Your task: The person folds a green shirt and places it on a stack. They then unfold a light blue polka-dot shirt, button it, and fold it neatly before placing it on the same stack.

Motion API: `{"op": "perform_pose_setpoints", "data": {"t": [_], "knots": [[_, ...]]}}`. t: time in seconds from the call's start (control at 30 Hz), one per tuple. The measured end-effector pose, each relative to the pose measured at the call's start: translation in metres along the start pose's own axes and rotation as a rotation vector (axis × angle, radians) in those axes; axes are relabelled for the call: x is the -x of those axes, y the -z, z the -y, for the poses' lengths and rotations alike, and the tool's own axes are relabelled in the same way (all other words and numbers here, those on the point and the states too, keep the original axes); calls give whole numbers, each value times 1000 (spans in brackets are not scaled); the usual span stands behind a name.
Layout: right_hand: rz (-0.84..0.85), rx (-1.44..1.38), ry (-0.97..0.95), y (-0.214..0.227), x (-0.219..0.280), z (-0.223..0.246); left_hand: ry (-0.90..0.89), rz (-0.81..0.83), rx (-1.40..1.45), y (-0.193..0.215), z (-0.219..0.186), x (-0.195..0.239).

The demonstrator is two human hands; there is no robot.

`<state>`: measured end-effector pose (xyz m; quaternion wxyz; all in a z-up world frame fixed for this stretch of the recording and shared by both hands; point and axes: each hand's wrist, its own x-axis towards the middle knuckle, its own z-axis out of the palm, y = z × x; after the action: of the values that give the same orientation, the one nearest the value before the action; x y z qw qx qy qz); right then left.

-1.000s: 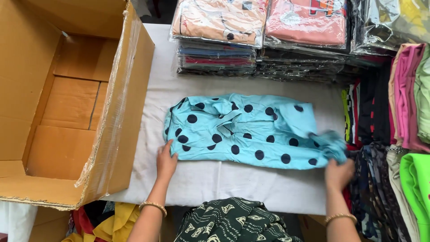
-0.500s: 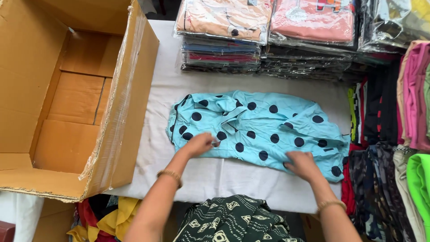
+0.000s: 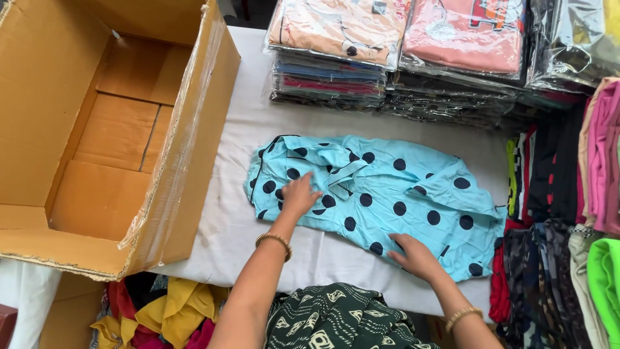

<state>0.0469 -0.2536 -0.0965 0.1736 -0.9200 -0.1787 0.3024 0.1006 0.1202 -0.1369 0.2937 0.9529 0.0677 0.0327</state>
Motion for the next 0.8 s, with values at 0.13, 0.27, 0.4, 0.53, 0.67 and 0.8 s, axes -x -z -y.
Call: {"op": "perform_pose_setpoints", "data": {"t": [0.13,0.27,0.4,0.53,0.67,0.8], "knots": [[-97,-238,127,-13,-13,11,150,374,43,24,-11,10],[3,-299,-33,-10,16,34,-76,264,308,52,16,54],[-136,-435,144,-29,8,32,73,227,361,50,0,61],[-28,-394,13,-34,-21,38,-573,284,201,0,-59,57],[43,-246,234,-35,-39,33,-815,538,-353,-51,-76,52],[90,-94,310,-10,-8,35,-626,468,-819,-2,-30,29]]}}
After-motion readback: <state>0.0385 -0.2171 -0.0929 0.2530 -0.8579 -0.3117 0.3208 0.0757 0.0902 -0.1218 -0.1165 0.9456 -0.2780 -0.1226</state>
